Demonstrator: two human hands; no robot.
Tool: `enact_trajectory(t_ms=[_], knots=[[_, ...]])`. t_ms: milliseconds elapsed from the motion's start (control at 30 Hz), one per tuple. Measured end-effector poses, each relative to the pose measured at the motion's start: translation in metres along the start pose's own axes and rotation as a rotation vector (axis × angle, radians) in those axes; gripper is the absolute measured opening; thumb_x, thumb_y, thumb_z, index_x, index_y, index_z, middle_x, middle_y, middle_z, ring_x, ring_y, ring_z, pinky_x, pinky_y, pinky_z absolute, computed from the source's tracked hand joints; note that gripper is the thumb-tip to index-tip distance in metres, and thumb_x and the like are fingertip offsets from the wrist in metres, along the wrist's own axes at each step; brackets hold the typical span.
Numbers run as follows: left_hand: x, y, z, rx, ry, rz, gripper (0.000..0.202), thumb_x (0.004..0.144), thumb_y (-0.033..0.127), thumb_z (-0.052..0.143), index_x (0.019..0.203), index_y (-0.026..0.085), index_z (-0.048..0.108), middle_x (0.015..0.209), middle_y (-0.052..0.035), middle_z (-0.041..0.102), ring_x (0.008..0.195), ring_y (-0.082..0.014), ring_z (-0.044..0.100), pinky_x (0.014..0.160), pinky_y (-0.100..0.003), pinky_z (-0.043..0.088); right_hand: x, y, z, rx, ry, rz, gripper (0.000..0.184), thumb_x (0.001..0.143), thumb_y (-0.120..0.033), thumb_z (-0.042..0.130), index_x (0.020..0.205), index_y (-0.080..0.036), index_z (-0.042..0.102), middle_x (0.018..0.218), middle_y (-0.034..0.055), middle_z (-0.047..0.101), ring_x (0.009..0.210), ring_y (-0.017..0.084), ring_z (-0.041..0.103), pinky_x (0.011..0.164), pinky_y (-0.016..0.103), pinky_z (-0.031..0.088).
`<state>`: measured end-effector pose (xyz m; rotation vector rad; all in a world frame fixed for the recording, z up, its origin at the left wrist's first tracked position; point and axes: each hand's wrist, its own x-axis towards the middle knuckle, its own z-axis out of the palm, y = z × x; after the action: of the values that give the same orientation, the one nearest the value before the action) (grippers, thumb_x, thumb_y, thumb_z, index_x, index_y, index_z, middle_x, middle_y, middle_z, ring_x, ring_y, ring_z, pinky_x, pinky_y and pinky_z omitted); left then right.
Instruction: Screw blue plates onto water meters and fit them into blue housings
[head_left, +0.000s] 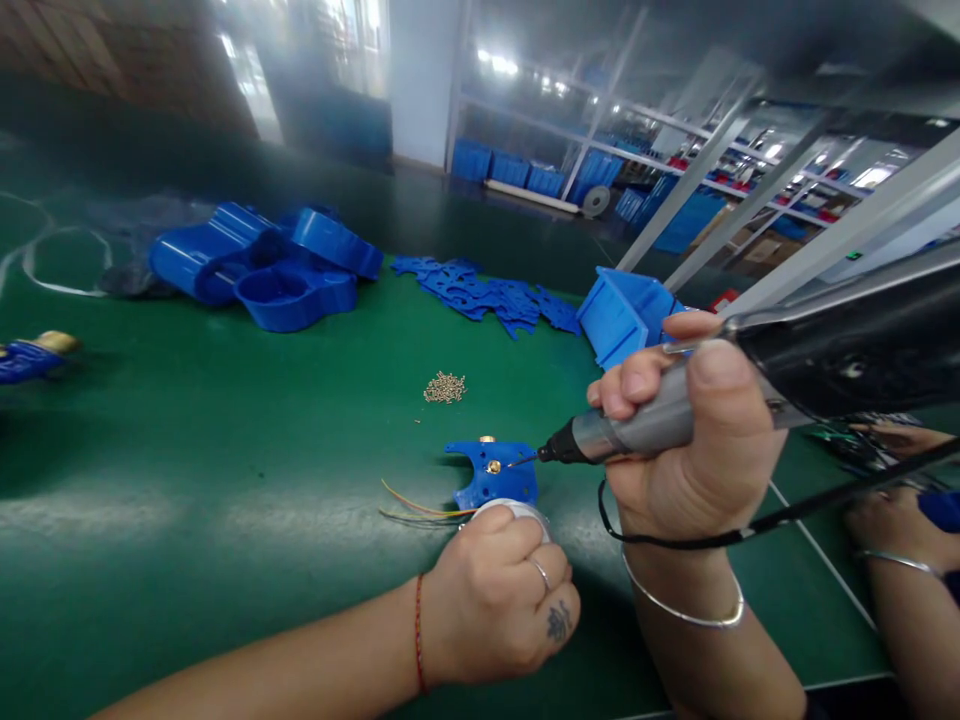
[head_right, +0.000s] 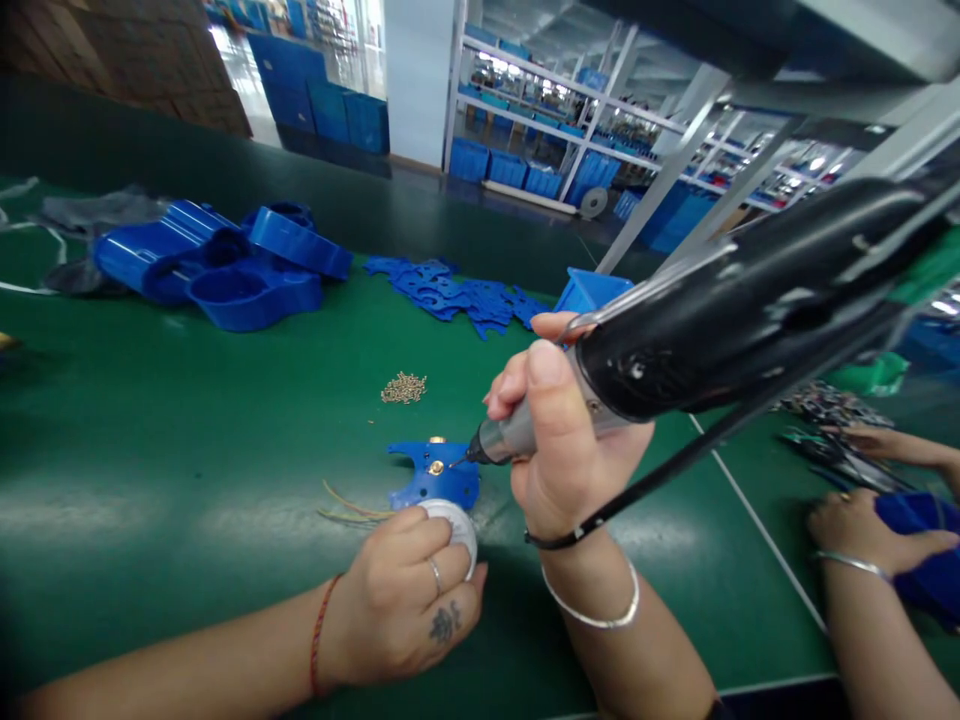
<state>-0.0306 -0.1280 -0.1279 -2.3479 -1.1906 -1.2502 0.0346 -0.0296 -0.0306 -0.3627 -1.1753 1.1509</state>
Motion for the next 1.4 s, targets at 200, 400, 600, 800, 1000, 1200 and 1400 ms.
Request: enact_trajectory(t_ms=[200, 400, 600, 800, 1000, 1200, 1400], knots=[[-0.0002, -0.0015, 0.0008, 0.0, 0.009, 0.018, 0.029, 0.085, 0.01, 0.047, 0.057, 0.016, 0.05, 0.057, -0.0022, 0.043, 0.058, -0.0165, 0.031, 0.053, -0.035, 0.016, -0.0023, 0.004, 0.0007, -0.022, -0.073, -0.03, 0.018, 0.074, -0.033, 0.07, 0.083, -0.019, 0.063, 0.054, -0.0055, 0.054, 0.043, 0.009, 0.049, 0.043, 0.022, 0.045], [-0.0003, -0.001, 0.001, -0.014, 0.018, 0.012, 0.027, 0.084, 0.009, 0.049, 0.057, 0.016, 0.05, 0.058, -0.002, 0.043, 0.059, -0.0167, 0.032, 0.054, -0.035, 0.018, -0.0027, 0.0046, -0.0001, -0.051, -0.086, -0.024, 0.015, 0.074, -0.032, 0.07, 0.082, -0.021, 0.064, 0.054, -0.0057, 0.054, 0.044, 0.009, 0.05, 0.044, 0.022, 0.045], [-0.0002, -0.0012, 0.0019, -0.019, 0.017, 0.012, 0.028, 0.085, 0.012, 0.048, 0.057, 0.015, 0.051, 0.058, -0.0022, 0.044, 0.058, -0.0165, 0.032, 0.053, -0.035, 0.018, -0.0012, 0.0055, 0.0003, -0.077, -0.08, -0.038, 0.016, 0.072, -0.034, 0.07, 0.08, -0.022, 0.065, 0.053, -0.0064, 0.054, 0.042, 0.009, 0.049, 0.042, 0.022, 0.045], [0.0, -0.0021, 0.0019, -0.02, 0.012, 0.023, 0.027, 0.084, 0.013, 0.049, 0.057, 0.016, 0.052, 0.058, -0.0021, 0.043, 0.057, -0.0163, 0.032, 0.052, -0.035, 0.017, -0.0021, 0.0067, -0.0008, -0.07, -0.112, -0.032, 0.013, 0.076, -0.031, 0.068, 0.082, -0.021, 0.063, 0.055, -0.0056, 0.054, 0.044, 0.009, 0.05, 0.044, 0.022, 0.044], [-0.0001, -0.002, 0.0012, -0.015, 0.021, 0.029, 0.025, 0.083, 0.013, 0.051, 0.058, 0.015, 0.053, 0.058, -0.0022, 0.043, 0.056, -0.0165, 0.033, 0.052, -0.035, 0.015, -0.0052, 0.008, 0.0008, -0.065, -0.113, -0.009, 0.015, 0.074, -0.031, 0.07, 0.081, -0.02, 0.063, 0.054, -0.0054, 0.054, 0.044, 0.009, 0.05, 0.044, 0.022, 0.045], [0.0013, -0.0029, 0.0004, -0.003, 0.019, 0.036, 0.024, 0.082, 0.011, 0.052, 0.058, 0.016, 0.054, 0.058, -0.0021, 0.043, 0.056, -0.0165, 0.033, 0.052, -0.035, 0.017, -0.0066, 0.0032, 0.0013, -0.082, -0.198, 0.073, 0.025, 0.068, -0.029, 0.073, 0.091, -0.021, 0.066, 0.06, -0.0042, 0.055, 0.053, 0.01, 0.053, 0.058, 0.026, 0.055], [0.0018, -0.0024, -0.0008, -0.019, 0.007, 0.015, 0.022, 0.081, 0.011, 0.054, 0.059, 0.015, 0.054, 0.059, -0.0023, 0.046, 0.058, -0.0167, 0.035, 0.053, -0.034, 0.018, -0.0062, 0.0008, 0.0005, -0.225, -0.271, -0.016, 0.021, 0.071, -0.032, 0.071, 0.089, -0.025, 0.067, 0.096, 0.0045, 0.059, 0.091, 0.022, 0.06, 0.074, 0.038, 0.058]])
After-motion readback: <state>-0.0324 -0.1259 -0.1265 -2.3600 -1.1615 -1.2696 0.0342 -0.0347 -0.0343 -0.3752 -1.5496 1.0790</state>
